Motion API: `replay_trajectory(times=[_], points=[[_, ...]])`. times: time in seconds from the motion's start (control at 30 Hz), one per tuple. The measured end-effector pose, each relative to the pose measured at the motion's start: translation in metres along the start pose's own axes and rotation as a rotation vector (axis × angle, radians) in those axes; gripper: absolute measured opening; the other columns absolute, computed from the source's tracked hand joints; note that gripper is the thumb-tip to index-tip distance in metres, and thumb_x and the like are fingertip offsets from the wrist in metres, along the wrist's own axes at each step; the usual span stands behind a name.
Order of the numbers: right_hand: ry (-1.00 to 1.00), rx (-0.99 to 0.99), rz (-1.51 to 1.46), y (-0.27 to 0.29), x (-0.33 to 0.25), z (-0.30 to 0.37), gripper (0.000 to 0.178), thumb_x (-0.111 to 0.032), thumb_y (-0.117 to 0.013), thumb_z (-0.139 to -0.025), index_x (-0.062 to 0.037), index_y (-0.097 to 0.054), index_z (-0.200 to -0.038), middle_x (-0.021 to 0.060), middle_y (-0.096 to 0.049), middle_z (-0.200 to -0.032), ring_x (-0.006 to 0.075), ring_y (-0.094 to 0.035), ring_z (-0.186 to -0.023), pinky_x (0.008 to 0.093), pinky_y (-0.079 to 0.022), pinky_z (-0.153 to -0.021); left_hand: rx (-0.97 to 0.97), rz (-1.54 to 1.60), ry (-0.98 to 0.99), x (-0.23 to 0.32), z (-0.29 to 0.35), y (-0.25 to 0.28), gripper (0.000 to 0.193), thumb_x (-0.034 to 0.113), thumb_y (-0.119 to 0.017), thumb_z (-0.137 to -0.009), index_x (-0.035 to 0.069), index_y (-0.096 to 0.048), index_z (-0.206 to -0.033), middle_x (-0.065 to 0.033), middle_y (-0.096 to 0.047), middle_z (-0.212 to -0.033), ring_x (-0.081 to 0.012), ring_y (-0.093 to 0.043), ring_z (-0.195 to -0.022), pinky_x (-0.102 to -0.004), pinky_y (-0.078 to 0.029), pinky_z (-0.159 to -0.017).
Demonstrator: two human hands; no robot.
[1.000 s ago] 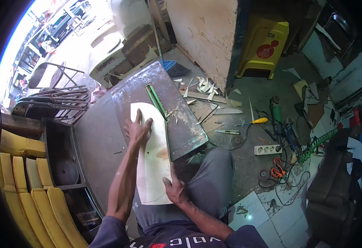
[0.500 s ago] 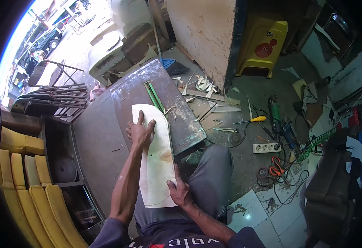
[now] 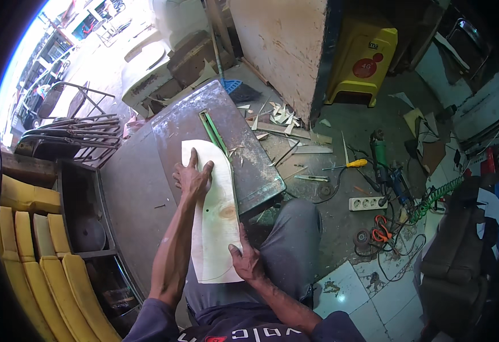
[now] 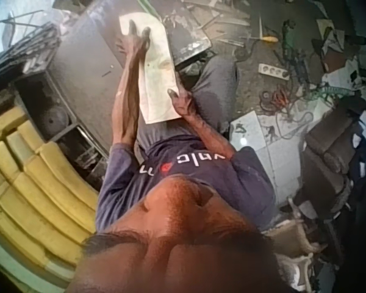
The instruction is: The person holds a piece of thin wood and uses a sharp tool to cut along a curved pencil mark, then checks the fit of the cut piece.
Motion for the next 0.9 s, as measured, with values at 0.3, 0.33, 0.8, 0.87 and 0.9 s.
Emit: replay_trajectory(times=[0.3, 0.33, 0.8, 0.87, 0.9], points=[[0.089, 0.047, 0.021, -0.001, -0.002, -0.009, 0.074, -0.028, -0.062, -0.101, -0.0049, -0.028, -0.162, 0.0334, -0.051, -0.148, 0.0486, -0.055, -0.132, 0.0457, -0.046, -0.109, 0.022, -0.023, -0.031, 0.007, -0.006, 0.004, 0.083, 0.056, -0.071, -0.086, 0.033, -0.041, -0.16, -0.0333, -0.032, -0.146, -0.058, -0.03, -0.135, -0.0713, -0.024, -0.111], [0.086, 0.046, 0.016, -0.001, -0.002, -0.009, 0.074, -0.028, -0.062, -0.1, -0.0048, -0.028, -0.162, 0.0336, -0.051, -0.148, 0.0482, -0.055, -0.133, 0.0455, -0.046, -0.11, 0.024, -0.023, -0.033, 0.007, -0.006, 0.004, 0.083, 0.056, -0.071, -0.086, 0.033, -0.041, -0.159, -0.0335, -0.032, -0.146, -0.0581, -0.03, -0.135, -0.0712, -0.024, -0.111], [0.052, 0.03, 0.007, -0.001, -0.004, -0.025, 0.069, -0.024, -0.063, -0.099, 0.0005, -0.036, -0.158, 0.0346, -0.047, -0.151, 0.0471, -0.047, -0.141, 0.0469, -0.038, -0.117, 0.045, -0.033, -0.013, 0.007, -0.02, 0.007, 0.083, 0.056, -0.07, -0.086, 0.035, -0.039, -0.16, -0.0351, -0.028, -0.151, -0.0611, -0.028, -0.139, -0.0723, -0.022, -0.113], [0.04, 0.016, 0.009, -0.002, -0.002, -0.029, 0.07, -0.026, -0.062, -0.099, -0.0007, -0.035, -0.158, 0.0342, -0.047, -0.151, 0.0469, -0.047, -0.141, 0.0461, -0.038, -0.117, 0.043, -0.031, -0.004, 0.007, -0.022, 0.007, 0.083, 0.056, -0.07, -0.086, 0.035, -0.039, -0.16, -0.0346, -0.028, -0.151, -0.0607, -0.028, -0.139, -0.0722, -0.023, -0.113], [0.054, 0.016, 0.036, -0.002, -0.001, -0.03, 0.071, -0.029, -0.061, -0.1, -0.002, -0.033, -0.16, 0.0338, -0.046, -0.151, 0.0466, -0.048, -0.14, 0.0451, -0.039, -0.117, 0.042, -0.03, 0.001, 0.007, -0.023, 0.008, 0.083, 0.056, -0.07, -0.086, 0.035, -0.039, -0.16, -0.0343, -0.029, -0.151, -0.0604, -0.028, -0.139, -0.0721, -0.023, -0.113]])
Point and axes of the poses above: each hand's wrist, its own z-axis away from the middle knuckle, its own y-axis out of the back of the hand, x = y × z, the point moved 9 cm from there along -z, towards the middle knuckle
